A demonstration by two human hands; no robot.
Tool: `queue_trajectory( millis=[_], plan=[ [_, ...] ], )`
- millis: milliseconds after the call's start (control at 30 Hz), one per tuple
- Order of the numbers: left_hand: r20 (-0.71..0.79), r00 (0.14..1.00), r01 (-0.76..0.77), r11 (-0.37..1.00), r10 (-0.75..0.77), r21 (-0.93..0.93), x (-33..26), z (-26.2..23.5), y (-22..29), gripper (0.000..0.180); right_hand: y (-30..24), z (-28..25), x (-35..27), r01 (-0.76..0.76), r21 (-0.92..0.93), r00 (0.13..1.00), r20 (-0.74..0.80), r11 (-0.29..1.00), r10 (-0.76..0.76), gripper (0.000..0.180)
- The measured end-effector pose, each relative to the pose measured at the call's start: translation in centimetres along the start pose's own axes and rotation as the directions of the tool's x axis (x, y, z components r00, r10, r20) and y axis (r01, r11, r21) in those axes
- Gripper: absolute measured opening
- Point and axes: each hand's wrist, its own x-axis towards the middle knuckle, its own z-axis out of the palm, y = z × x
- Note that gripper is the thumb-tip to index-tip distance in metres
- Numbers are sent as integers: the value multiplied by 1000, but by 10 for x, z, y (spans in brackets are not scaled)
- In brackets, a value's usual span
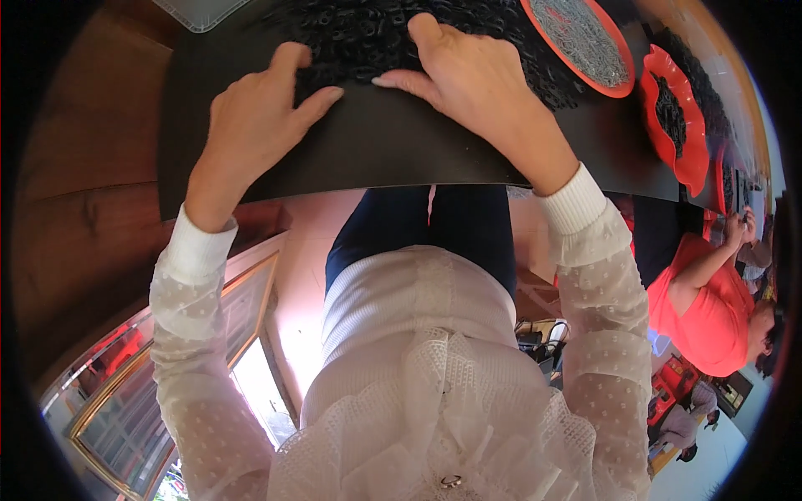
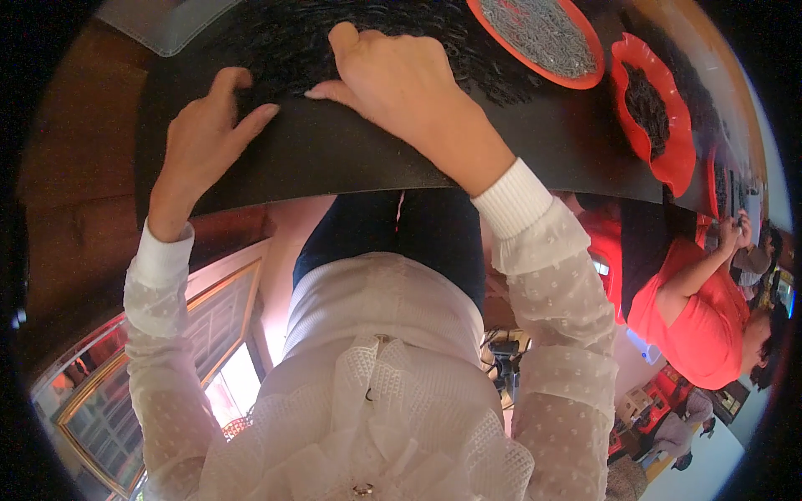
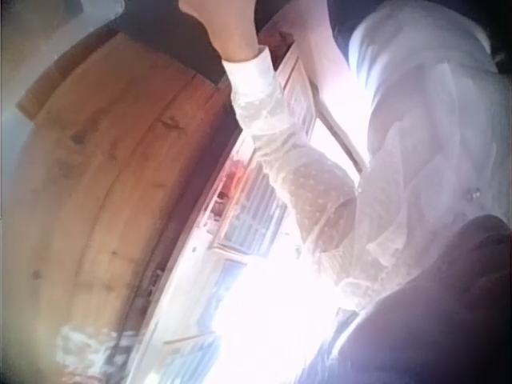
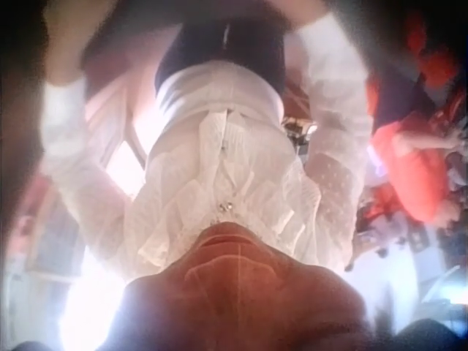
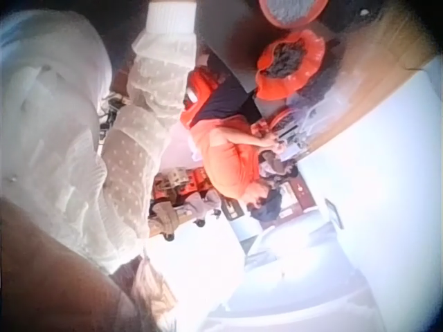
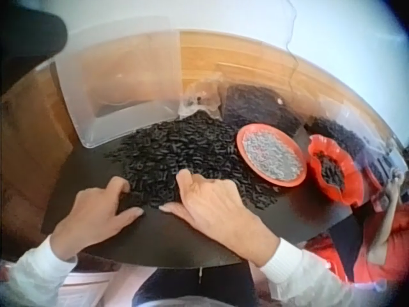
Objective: The person assembles plastic cord locks by picking up components and springs from the table and dishes, inserting the springs into the plastic pieces, and fitting the parts together by hand.
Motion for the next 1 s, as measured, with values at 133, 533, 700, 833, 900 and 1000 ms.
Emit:
queue_trajectory(
  millis=[133,533,700,833,900,1000],
  plan=[
    [-76,992,-107,993,103,-47,16,13,8,35,4,2,18,16,23,997,-82,1000,-14,35],
    [-130,986,-154,873,105,-462,-24,5,14,16,42,-40,-34,-1,174,985,-172,985,32,15],
    [-110,980,-196,742,164,-642,-45,13,39,6,33,-33,-51,-35,242,999,-31,970,44,10],
    [-212,935,-351,667,283,-657,-33,23,66,8,24,-12,-32,-50,167,998,35,985,45,10],
    [-151,933,-340,663,327,-667,-30,27,75,12,30,-13,-28,-47,139,998,45,989,41,11],
    [-171,929,-356,663,329,-658,-32,36,75,14,41,-29,-34,-8,166,997,-71,986,20,15]
  ],
)
